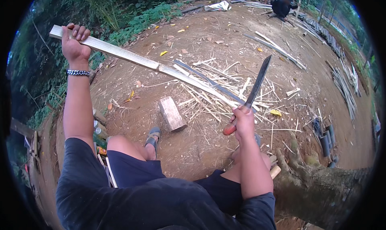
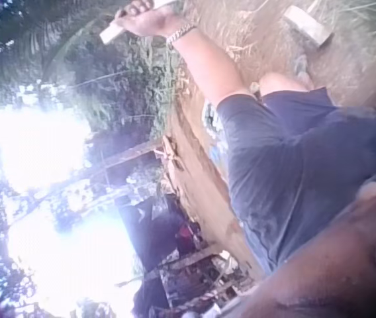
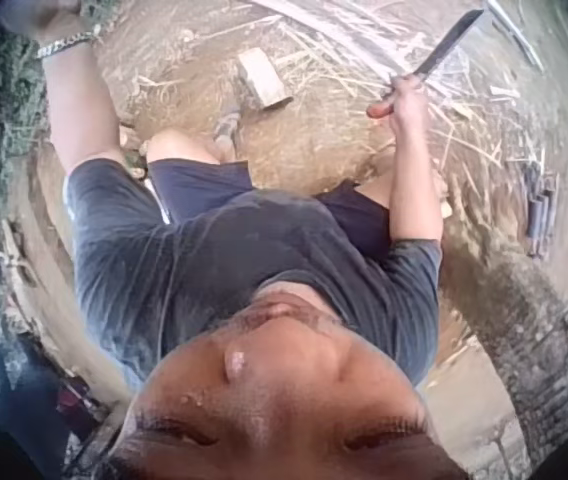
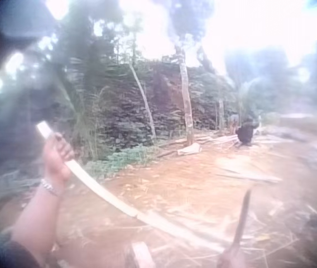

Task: The person uses a large blade to shave and smooth the edges of a long bamboo strip while sitting on the ground. They repeatedly run the blade along the length of the bamboo to remove thin layers of material.

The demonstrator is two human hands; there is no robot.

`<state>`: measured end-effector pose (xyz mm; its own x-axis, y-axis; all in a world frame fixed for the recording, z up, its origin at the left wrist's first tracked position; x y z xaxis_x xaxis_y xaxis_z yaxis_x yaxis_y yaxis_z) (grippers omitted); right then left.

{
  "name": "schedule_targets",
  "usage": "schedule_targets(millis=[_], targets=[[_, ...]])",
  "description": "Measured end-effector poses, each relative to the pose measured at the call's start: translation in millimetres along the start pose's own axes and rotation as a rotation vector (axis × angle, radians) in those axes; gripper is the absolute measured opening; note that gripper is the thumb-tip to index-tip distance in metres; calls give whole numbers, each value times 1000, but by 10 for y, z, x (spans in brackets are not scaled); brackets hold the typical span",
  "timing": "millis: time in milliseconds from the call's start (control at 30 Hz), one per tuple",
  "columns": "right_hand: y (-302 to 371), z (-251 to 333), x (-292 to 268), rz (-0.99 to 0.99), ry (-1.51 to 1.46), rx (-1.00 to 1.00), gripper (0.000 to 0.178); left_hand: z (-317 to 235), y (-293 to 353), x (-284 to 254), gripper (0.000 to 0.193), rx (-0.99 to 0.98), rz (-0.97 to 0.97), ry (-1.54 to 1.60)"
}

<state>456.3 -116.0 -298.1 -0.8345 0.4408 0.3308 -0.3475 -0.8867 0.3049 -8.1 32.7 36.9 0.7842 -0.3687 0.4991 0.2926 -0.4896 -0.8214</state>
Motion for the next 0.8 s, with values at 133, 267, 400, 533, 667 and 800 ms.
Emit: schedule_targets(millis=[133,267,400,533,667,800], targets=[[245,-294,136,19,-36,118,14,-299,176,-146,30,-61,-22,-61],[259,-232,174,23,-61,120,14,-444,361,-202,31,-35,-75,-119],[240,-262,132,16,-70,134,14,-421,544,-196,31,9,-140,-260],[180,-280,101,11,-86,138,14,-324,725,-155,32,78,-213,-426],[150,-274,90,10,-79,167,14,2,994,28,30,132,-264,-420],[134,-228,226,69,-47,177,13,328,949,-96,20,177,-23,-566]])
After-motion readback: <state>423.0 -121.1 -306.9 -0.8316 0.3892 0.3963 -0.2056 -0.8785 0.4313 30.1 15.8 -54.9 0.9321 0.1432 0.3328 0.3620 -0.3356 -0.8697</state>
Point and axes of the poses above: each hand's wrist, its own y-axis away from the middle knuckle, its own x-axis out of the palm, z = x × y, the point moved 5 cm from there along -y, towards the middle knuckle, and after that the axes turned 13 degrees about x, right-handed, at the moved point
